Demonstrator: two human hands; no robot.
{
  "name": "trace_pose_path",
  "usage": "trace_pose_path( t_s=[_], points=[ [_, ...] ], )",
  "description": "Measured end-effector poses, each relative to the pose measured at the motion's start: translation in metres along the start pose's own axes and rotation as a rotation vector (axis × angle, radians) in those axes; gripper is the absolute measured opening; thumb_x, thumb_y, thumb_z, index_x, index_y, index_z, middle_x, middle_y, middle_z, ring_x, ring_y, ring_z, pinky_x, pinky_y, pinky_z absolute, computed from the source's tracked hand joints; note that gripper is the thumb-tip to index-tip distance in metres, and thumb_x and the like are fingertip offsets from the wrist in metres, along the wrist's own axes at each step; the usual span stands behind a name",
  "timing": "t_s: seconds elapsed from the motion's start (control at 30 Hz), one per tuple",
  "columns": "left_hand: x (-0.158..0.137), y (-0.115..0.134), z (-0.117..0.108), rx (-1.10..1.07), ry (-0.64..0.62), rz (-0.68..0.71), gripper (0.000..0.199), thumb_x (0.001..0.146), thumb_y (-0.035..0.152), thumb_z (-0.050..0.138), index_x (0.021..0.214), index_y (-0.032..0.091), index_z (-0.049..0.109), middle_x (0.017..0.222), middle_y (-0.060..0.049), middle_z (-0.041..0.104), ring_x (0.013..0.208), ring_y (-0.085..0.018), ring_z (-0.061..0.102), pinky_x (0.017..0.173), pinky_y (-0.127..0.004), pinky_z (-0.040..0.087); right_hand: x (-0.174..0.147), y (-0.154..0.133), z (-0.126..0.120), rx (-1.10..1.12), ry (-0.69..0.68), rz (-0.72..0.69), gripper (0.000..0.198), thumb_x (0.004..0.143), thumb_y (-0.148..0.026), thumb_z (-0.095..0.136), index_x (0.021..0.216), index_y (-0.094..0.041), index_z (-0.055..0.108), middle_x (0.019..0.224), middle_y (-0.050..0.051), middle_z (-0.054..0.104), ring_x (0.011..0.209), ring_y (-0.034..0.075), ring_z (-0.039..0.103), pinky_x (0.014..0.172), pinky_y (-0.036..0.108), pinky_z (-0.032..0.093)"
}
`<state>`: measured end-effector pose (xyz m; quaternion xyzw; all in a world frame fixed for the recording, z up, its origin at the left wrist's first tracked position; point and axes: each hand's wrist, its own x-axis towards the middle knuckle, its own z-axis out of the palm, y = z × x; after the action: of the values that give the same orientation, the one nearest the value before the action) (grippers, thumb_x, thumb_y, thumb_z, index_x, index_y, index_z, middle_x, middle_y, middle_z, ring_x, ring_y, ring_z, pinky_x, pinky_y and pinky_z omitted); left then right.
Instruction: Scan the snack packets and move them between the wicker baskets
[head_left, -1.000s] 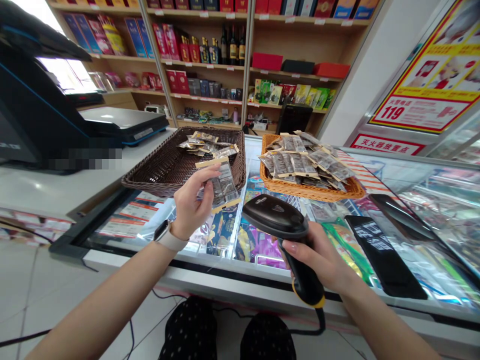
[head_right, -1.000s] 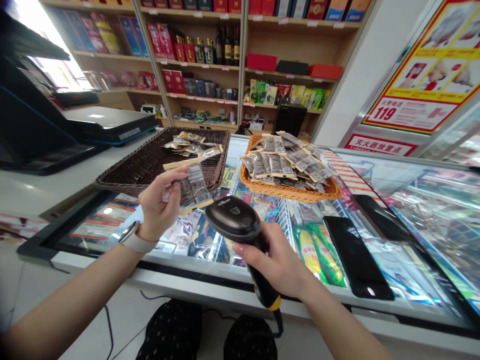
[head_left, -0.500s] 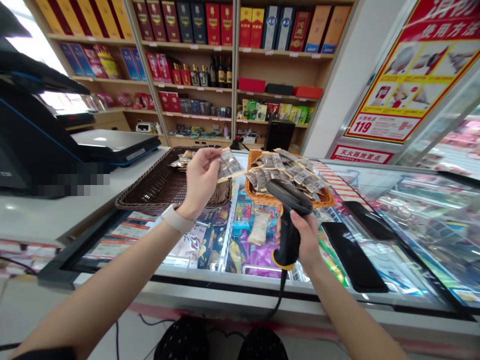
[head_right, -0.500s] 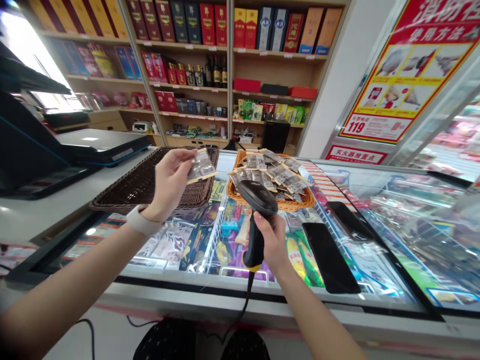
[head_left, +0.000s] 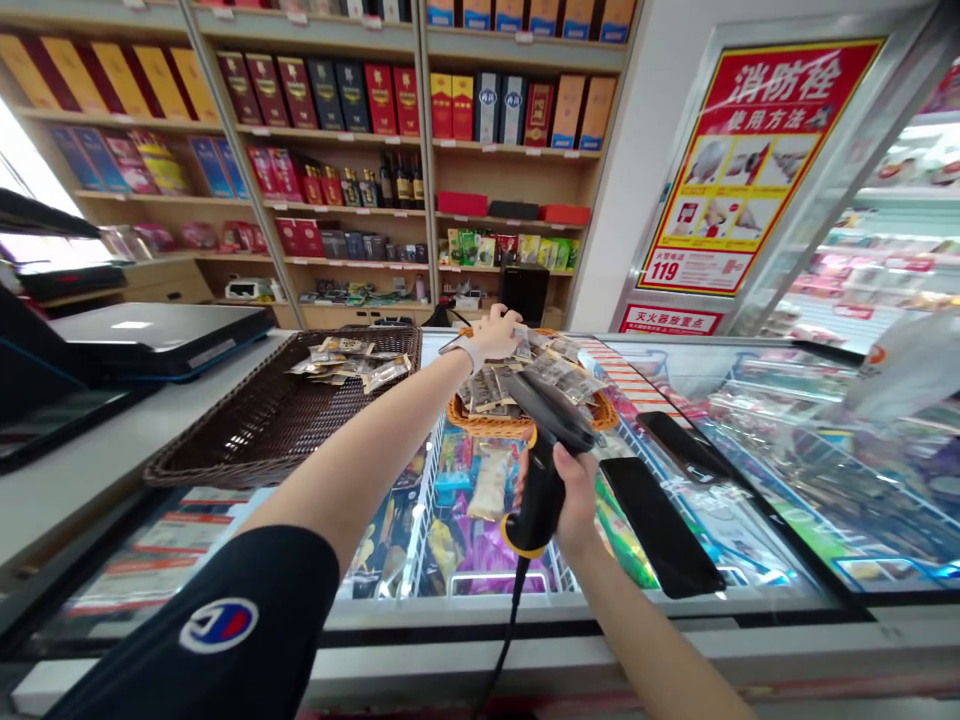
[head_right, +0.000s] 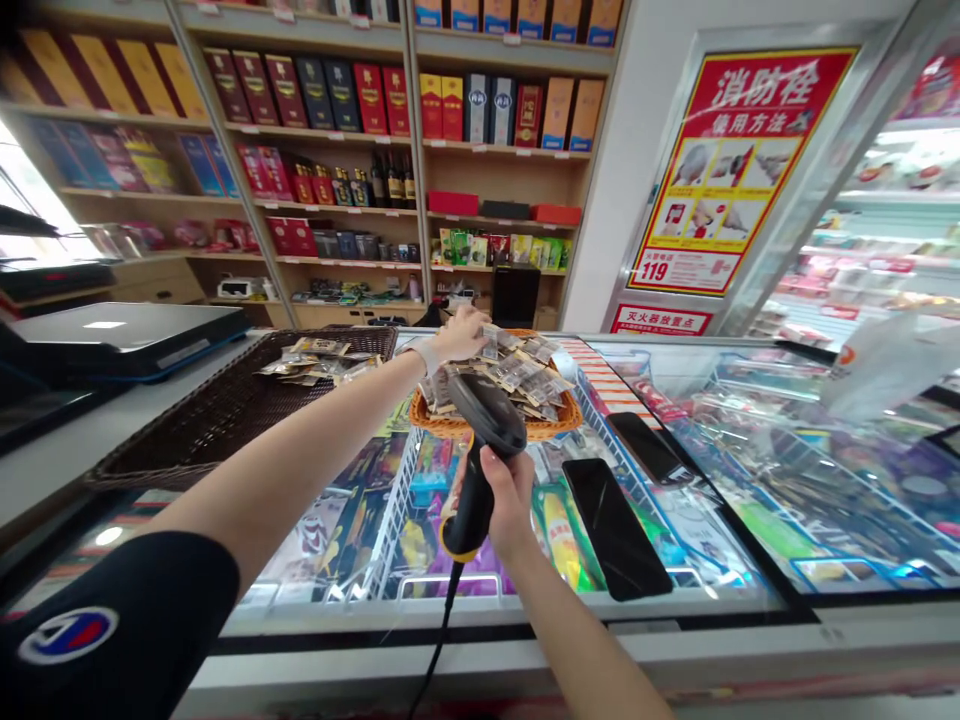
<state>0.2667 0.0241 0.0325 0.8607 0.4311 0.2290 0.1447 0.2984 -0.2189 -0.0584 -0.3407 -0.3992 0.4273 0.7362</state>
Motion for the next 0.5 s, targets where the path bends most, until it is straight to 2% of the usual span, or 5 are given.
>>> trace_pose_path(
  t_s=[0.1,0.27,0.37,0.43,0.5],
  points=[
    [-0.002,-0.004,0.002,0.202,0.022,-0.002,0.043,0.096,0.043,0.050,0.135,0.024,0.059,0.156,-0.012,0.040,0.146,-0.039,0.032,0.118,-0.060,0.025,-0.001,-0.001,0.000,0.038,-0.018,0.019,0.040,0.084,-0.059,0.072,0.092,-0.021,0.071,0.062,0.000,0.065,0.045,0.017,0.059,0.041,0.028,0.053],
    [-0.024,-0.024,-0.024,0.145,0.173,0.044,0.041,0.097,0.041,0.045,0.131,0.023,0.061,0.146,-0.016,0.053,0.139,-0.038,0.043,0.114,-0.060,0.028,-0.001,-0.001,0.000,0.018,-0.037,0.067,0.038,0.083,-0.056,0.075,0.096,-0.021,0.071,0.064,0.000,0.066,0.043,0.014,0.056,0.039,0.025,0.049],
    [-0.047,-0.064,-0.055,0.165,0.217,-0.015,0.032,0.091,0.033,0.053,0.118,0.022,0.066,0.136,-0.017,0.062,0.133,-0.038,0.050,0.113,-0.059,0.031,-0.001,0.001,0.000,0.001,-0.105,0.092,0.035,0.085,-0.055,0.073,0.089,-0.020,0.070,0.060,0.000,0.064,0.043,0.014,0.055,0.039,0.024,0.049],
    [-0.066,-0.100,-0.073,0.166,0.201,-0.168,0.026,0.084,0.032,0.061,0.107,0.019,0.068,0.119,-0.017,0.070,0.123,-0.038,0.058,0.109,-0.055,0.037,0.000,0.004,0.000,-0.014,-0.151,0.085,0.037,0.085,-0.055,0.074,0.080,-0.019,0.068,0.057,0.000,0.061,0.043,0.013,0.055,0.040,0.023,0.048],
    [-0.083,-0.135,-0.083,0.087,0.117,-0.353,0.027,0.076,0.037,0.071,0.094,0.016,0.067,0.101,-0.018,0.073,0.110,-0.037,0.065,0.100,-0.047,0.046,0.000,0.008,-0.001,-0.016,-0.192,0.071,0.038,0.083,-0.055,0.076,0.077,-0.018,0.067,0.056,-0.001,0.060,0.043,0.012,0.054,0.040,0.022,0.046]
  ],
)
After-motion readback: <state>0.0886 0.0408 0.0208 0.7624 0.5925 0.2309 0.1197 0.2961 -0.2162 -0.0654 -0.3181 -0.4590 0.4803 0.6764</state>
